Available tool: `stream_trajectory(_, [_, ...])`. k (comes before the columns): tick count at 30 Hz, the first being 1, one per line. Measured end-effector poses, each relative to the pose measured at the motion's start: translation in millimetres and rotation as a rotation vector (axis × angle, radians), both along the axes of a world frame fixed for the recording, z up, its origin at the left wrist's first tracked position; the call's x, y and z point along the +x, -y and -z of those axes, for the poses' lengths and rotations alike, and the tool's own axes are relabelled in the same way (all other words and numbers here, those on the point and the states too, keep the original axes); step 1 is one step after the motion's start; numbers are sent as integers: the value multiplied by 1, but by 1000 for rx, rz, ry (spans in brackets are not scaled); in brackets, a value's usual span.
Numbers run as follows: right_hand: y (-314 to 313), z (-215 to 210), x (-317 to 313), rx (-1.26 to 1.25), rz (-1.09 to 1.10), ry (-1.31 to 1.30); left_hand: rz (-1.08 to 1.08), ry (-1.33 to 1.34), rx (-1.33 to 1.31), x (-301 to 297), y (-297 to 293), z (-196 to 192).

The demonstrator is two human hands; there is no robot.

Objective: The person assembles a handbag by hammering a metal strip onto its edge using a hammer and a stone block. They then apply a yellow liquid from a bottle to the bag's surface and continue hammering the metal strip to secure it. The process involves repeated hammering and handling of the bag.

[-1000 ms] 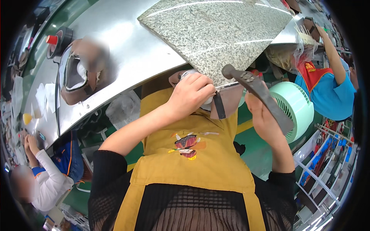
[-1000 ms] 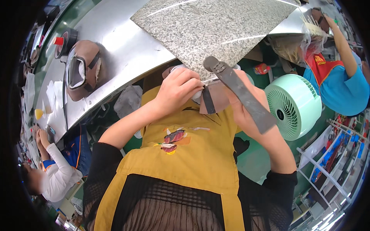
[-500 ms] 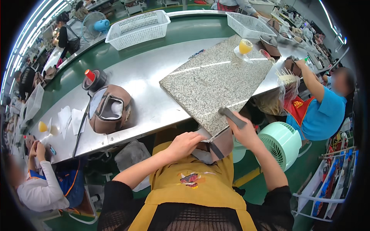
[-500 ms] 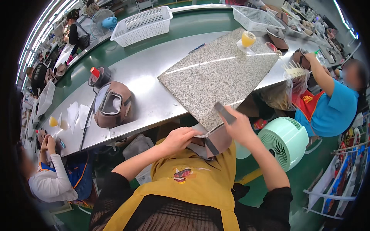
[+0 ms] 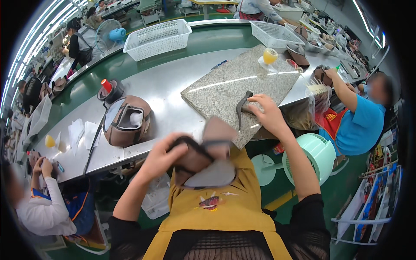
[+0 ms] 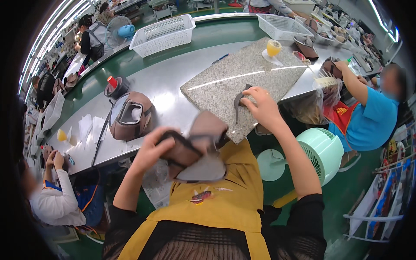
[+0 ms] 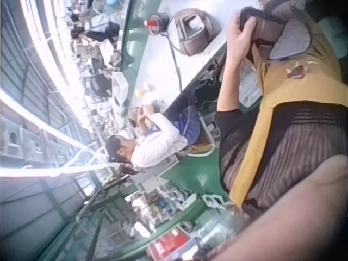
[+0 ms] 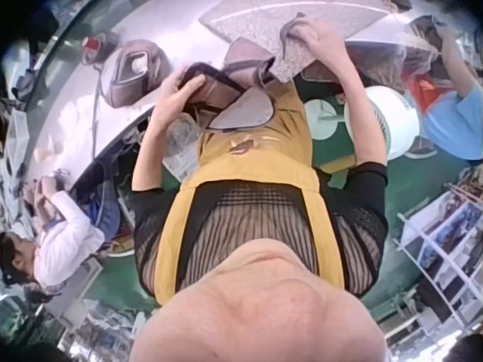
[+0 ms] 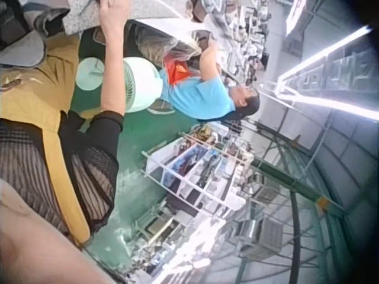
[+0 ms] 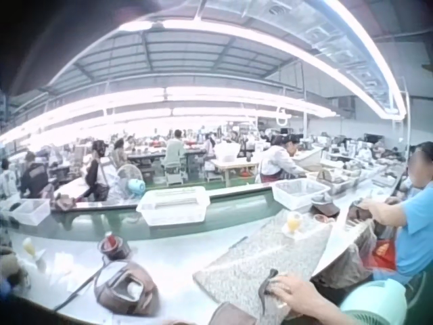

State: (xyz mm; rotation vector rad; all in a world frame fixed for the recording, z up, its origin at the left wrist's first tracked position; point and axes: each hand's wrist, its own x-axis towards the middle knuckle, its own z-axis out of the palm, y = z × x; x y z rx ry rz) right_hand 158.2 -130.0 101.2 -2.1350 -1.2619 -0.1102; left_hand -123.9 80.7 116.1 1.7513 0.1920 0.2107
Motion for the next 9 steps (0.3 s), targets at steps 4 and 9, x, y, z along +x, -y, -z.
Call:
stream_trajectory(4, [11,-41,-30,187,-115,-575,-250,185,-456,40,-9,6])
stream_trajectory(9, [13,-32,-42,60,-214,-696,-296,388,-799,69,-3,20])
